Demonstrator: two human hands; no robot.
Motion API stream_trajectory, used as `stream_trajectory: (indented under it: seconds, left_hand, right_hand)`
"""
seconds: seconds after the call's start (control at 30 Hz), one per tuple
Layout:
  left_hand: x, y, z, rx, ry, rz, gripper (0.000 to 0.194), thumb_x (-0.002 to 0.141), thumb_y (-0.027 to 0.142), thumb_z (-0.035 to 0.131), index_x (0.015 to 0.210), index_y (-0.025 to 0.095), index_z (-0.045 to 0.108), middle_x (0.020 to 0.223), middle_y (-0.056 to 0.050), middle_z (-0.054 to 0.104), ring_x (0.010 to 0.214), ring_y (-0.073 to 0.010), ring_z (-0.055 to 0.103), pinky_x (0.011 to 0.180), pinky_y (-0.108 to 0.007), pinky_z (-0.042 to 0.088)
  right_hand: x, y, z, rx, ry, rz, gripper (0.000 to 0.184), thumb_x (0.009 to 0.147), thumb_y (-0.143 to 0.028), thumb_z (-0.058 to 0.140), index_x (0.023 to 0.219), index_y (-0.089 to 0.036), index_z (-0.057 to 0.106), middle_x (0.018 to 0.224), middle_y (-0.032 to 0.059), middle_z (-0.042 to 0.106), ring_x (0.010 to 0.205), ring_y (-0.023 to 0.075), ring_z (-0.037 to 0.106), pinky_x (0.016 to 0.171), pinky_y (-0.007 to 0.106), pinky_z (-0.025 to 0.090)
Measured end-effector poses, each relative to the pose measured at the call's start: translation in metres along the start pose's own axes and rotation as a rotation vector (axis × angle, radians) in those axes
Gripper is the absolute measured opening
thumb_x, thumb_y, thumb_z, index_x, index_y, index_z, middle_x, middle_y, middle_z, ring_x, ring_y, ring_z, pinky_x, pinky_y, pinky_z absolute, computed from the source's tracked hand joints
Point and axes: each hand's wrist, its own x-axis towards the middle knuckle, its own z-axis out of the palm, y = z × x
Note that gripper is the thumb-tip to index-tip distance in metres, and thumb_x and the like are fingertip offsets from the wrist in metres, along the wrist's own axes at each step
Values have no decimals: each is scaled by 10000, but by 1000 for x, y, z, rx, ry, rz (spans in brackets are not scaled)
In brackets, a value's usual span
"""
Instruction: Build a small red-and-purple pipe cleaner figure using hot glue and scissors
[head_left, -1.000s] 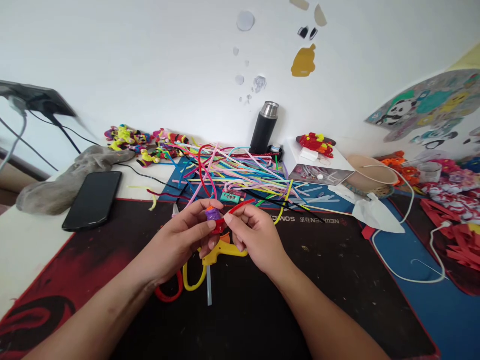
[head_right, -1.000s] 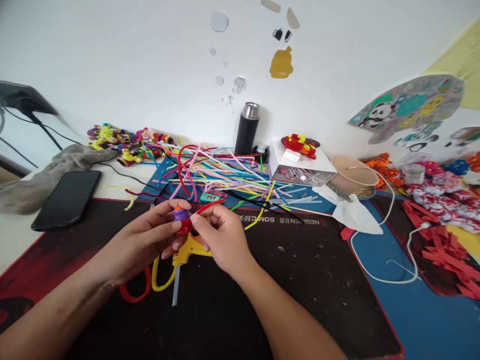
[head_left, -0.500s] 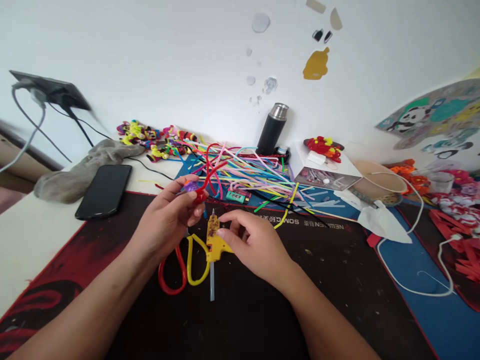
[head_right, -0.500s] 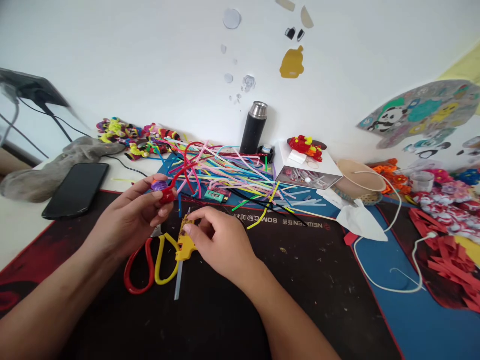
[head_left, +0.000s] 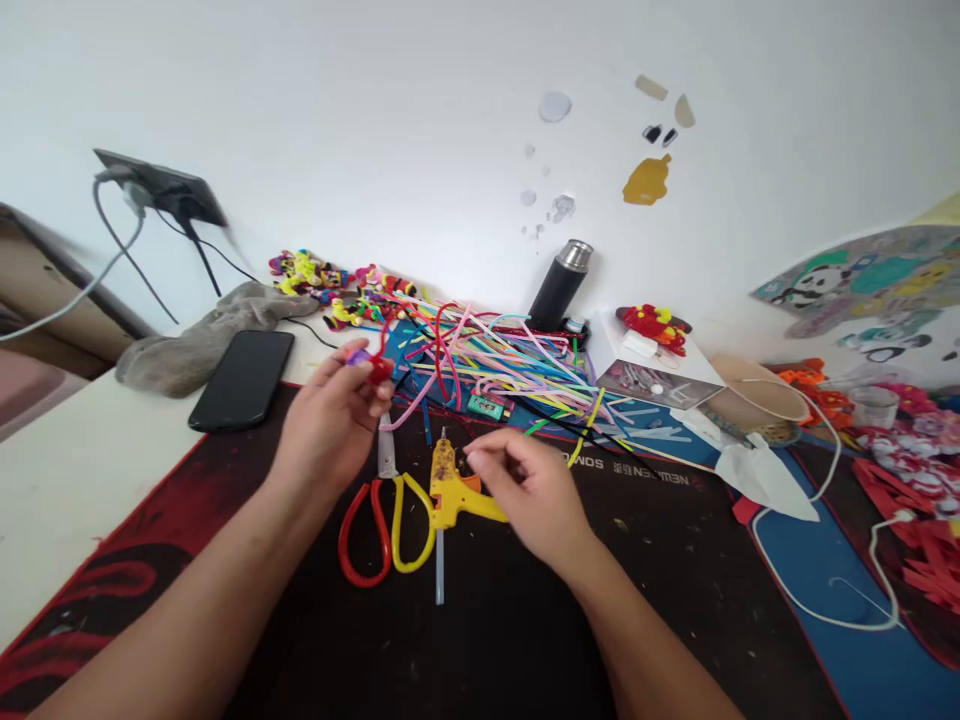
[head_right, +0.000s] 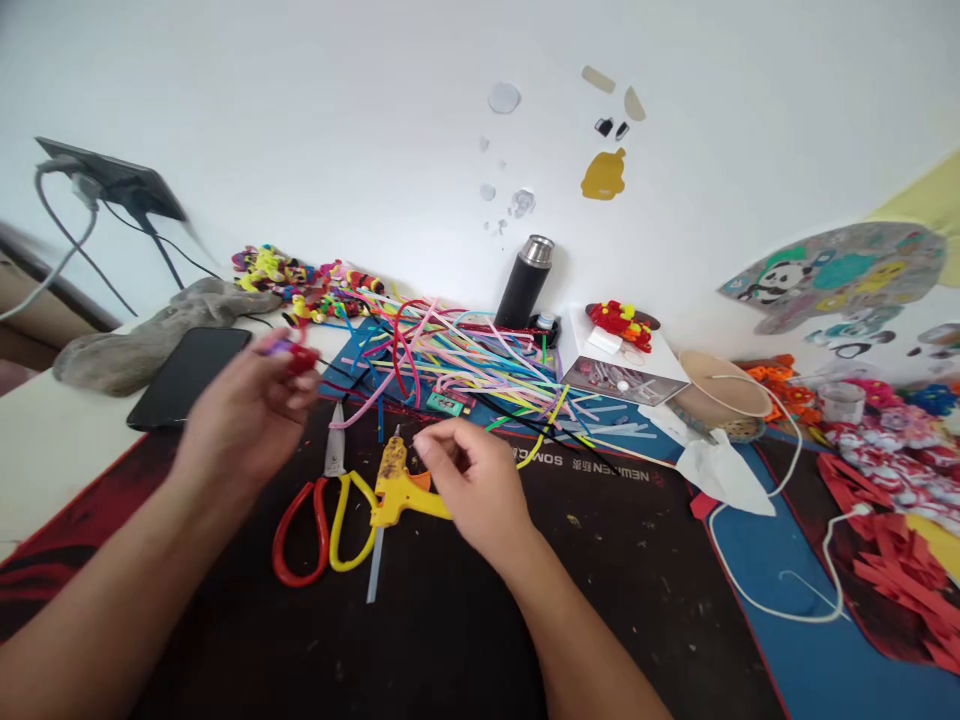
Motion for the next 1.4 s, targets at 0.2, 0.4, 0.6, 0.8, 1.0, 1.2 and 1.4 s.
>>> stream_trajectory:
  seconds: [0.2,0.4,0.6,0.8,1.0,1.2,1.4]
  left_hand:
    - [-5,-12,8,-52,50,-8,322,719,93,796,1007,200,696,739,-11,739,568,-108,609,478,-160,403]
    - [-11,-9,9,-32,3,-49,420,695,156,852,1079,200,685,748,-15,748,579,-123,624,512,-182,434]
    - [-10,-13,6,-26,-28,-51,475,697,210,877,1123,199,666,746,-6,738,584,-122,618,525,-187,426]
    - [-7,-14,5,-30,-19,-39,532,659,245,879,1137,194,650,706,18,703,555,-125,601,491,-191,397]
    - [-7,-10,5,-31,-27,-24,487,669,224,846,1118,205,660,714,26,700,568,-127,602,496,-198,401]
    - [-5,-5,5,-47,-18,2,466,664,232,837,1096,209,663,715,21,704,562,-125,593,486,-200,396]
    - [-5,-3,5,-66,-26,5,472,660,229,837,1099,216,662,698,31,691,553,-123,582,477,-198,373]
  right_hand:
    - [-16,-11,36,-321,-307,-296,196,1079,-410,715,1094,-243,816,862,43,793,800,217,702,776,339,511]
    - [-21,-31,54,-708,-397,-444,225,1100,-336,676,987,-195,811,857,80,806,812,246,698,769,351,514]
    - [-11,-27,46,-877,-378,-289,137,1077,-245,696,1041,-197,820,986,83,847,924,259,738,786,349,541]
    - [-19,-22,37,-914,-415,-165,172,1102,-214,638,1058,-206,804,1032,68,843,963,232,764,862,330,535]
    - [-29,-44,68,-897,-467,-206,309,1078,-470,711,1196,-190,770,1056,98,820,996,299,764,877,401,577]
    - [-21,-66,95,-979,-542,-13,423,1039,-530,751,1197,-137,747,1108,167,816,1043,366,793,880,464,621]
    - [-20,-63,99,-907,-541,86,334,1031,-347,737,1299,-151,707,1173,151,824,1044,361,820,860,447,626]
